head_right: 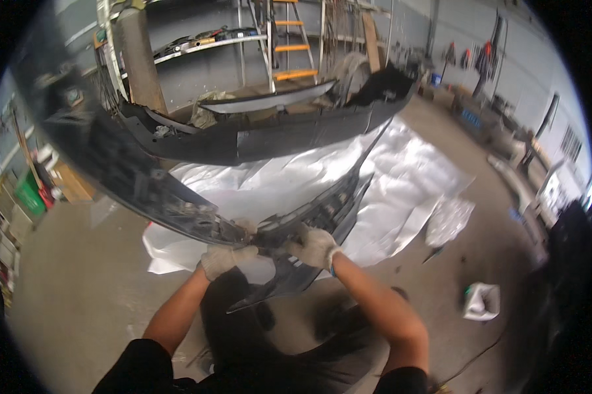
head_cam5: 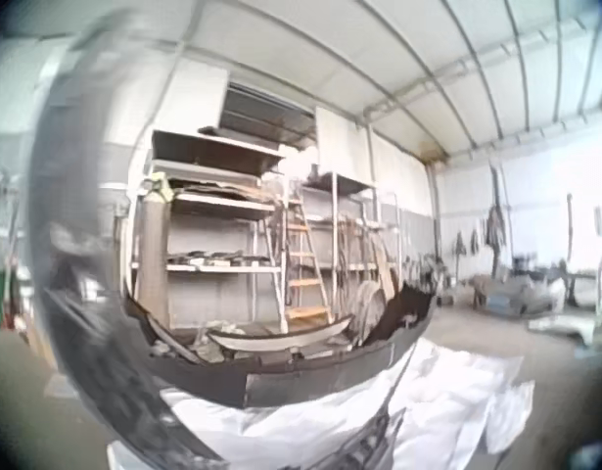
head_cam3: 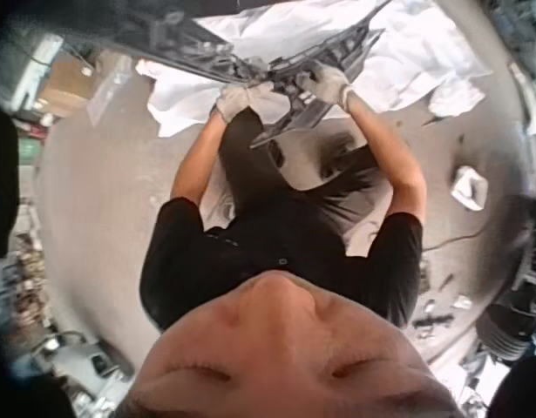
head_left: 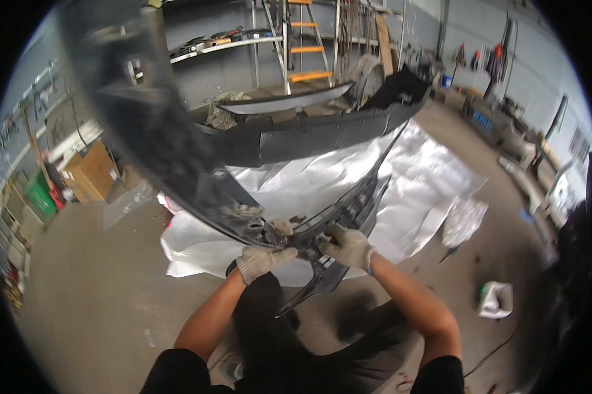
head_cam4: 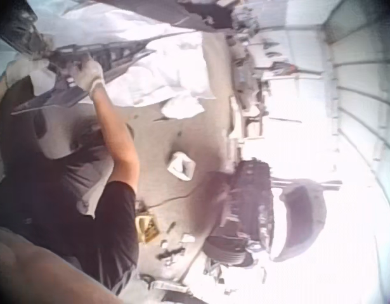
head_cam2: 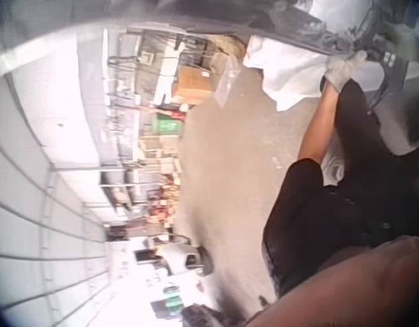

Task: The person uses a soldering iron to heat and separate a broken section of a black plastic car bumper. They then manipulate the plastic frame by hand to separate the pieces and inspect the internal structure.

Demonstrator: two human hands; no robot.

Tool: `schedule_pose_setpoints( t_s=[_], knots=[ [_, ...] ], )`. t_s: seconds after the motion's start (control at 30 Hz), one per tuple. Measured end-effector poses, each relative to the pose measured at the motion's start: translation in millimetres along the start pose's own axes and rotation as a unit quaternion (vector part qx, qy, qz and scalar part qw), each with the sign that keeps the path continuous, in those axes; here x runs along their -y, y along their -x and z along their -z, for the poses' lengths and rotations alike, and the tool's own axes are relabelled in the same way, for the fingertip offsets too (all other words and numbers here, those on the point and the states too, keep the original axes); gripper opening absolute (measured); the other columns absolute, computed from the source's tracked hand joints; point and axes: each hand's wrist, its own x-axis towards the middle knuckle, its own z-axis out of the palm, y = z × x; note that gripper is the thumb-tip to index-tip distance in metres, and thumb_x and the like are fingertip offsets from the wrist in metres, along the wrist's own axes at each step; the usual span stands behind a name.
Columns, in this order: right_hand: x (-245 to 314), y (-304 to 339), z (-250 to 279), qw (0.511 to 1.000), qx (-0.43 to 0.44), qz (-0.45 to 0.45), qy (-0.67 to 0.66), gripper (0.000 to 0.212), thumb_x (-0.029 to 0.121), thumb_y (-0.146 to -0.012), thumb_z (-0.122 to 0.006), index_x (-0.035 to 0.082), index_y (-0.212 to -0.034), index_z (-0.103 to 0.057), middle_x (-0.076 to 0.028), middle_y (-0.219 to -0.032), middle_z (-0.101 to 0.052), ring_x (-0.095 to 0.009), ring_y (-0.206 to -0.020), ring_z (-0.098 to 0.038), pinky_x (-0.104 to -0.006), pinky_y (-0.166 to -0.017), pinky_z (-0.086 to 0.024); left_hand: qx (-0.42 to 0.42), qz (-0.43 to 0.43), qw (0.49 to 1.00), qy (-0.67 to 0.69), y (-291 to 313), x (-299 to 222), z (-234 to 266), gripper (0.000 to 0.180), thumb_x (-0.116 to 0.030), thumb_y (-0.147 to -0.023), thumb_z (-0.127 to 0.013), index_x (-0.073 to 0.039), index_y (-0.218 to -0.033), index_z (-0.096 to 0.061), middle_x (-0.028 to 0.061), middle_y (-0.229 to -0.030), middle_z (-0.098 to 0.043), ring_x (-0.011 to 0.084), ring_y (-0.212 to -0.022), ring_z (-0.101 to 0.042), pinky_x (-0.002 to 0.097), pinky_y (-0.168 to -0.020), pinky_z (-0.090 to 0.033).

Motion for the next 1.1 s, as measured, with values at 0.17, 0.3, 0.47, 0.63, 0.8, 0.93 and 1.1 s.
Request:
schedule_pose_setpoints(
  t_s=[0.17,0.3,0.47,0.63,0.8,0.93,1.1],
  knots=[
    [-14.1,-17.1,-33.4,0.989,-0.018,0.138,0.042,0.052,0.044,-0.096,-0.056,0.002,-0.127,-0.056,-0.025,-0.115,-0.066,-0.042,-0.11,-0.064,-0.0467,-0.094,-0.05,-0.035,0.016,0.986,-0.163,2.1,-12.1,-9.0,0.049,-0.01,-0.079,-0.075,-0.001,-0.125,-0.061,0.0118,-0.129,-0.06,0.0243,-0.121,-0.057,0.0373,-0.104,-0.045],
    [-10.5,-30.6,-24.4,0.981,0.083,0.16,0.069,0.059,0.048,-0.1,-0.051,0.002,-0.136,-0.051,-0.026,-0.119,-0.064,-0.041,-0.11,-0.065,-0.0453,-0.095,-0.052,-0.128,0.051,0.99,-0.009,5.7,-49.7,-19.5,0.053,-0.003,-0.089,-0.063,-0.002,-0.139,-0.049,0.0131,-0.137,-0.057,0.0263,-0.125,-0.056,0.0384,-0.108,-0.043],
    [-0.6,-57.4,4.2,0.965,0.016,0.261,-0.028,0.066,0.045,-0.092,-0.065,-0.003,-0.135,-0.053,-0.024,-0.119,-0.064,-0.04,-0.106,-0.066,-0.0433,-0.095,-0.053,-0.298,0.005,0.944,0.143,3.7,-69.0,-22.2,0.064,-0.045,-0.097,-0.067,0.0,-0.137,-0.044,0.0151,-0.127,-0.059,0.0251,-0.116,-0.06,0.0418,-0.102,-0.05],
    [24.1,-62.4,14.4,0.929,0.01,0.367,-0.043,0.082,0.051,-0.084,-0.072,-0.001,-0.142,-0.048,-0.021,-0.124,-0.061,-0.037,-0.119,-0.06,-0.0427,-0.101,-0.05,-0.258,-0.119,0.956,0.071,-17.8,-84.3,-7.4,0.098,-0.088,-0.082,-0.046,-0.006,-0.134,-0.048,0.0135,-0.117,-0.06,0.0278,-0.109,-0.06,0.0447,-0.095,-0.051],
    [26.0,-67.8,-18.8,0.926,0.017,0.374,-0.053,0.082,0.043,-0.08,-0.076,0.003,-0.145,-0.046,-0.017,-0.123,-0.062,-0.033,-0.119,-0.06,-0.0418,-0.104,-0.049,-0.245,-0.097,0.951,0.158,-28.6,-99.0,-19.8,0.094,-0.087,-0.077,-0.057,-0.009,-0.13,-0.051,0.0099,-0.111,-0.06,0.0239,-0.098,-0.058,0.0433,-0.089,-0.049],
    [26.3,-68.2,-20.4,0.927,0.026,0.368,-0.063,0.076,0.037,-0.081,-0.075,0.005,-0.143,-0.047,-0.016,-0.117,-0.064,-0.034,-0.114,-0.062,-0.0428,-0.1,-0.051,-0.232,-0.1,0.952,0.171,-31.6,-98.9,-16.2,0.081,-0.076,-0.088,-0.057,-0.009,-0.132,-0.053,0.0084,-0.107,-0.064,0.0215,-0.084,-0.059,0.042,-0.079,-0.048],
    [30.7,-66.6,-20.1,0.923,0.024,0.378,-0.064,0.073,0.036,-0.081,-0.075,0.005,-0.142,-0.048,-0.017,-0.115,-0.065,-0.034,-0.109,-0.065,-0.0431,-0.095,-0.053,-0.25,-0.115,0.954,0.116,-32.7,-103.3,-13.6,0.079,-0.075,-0.091,-0.053,-0.007,-0.131,-0.056,0.0091,-0.105,-0.066,0.0214,-0.074,-0.059,0.0417,-0.076,-0.049]
  ],
)
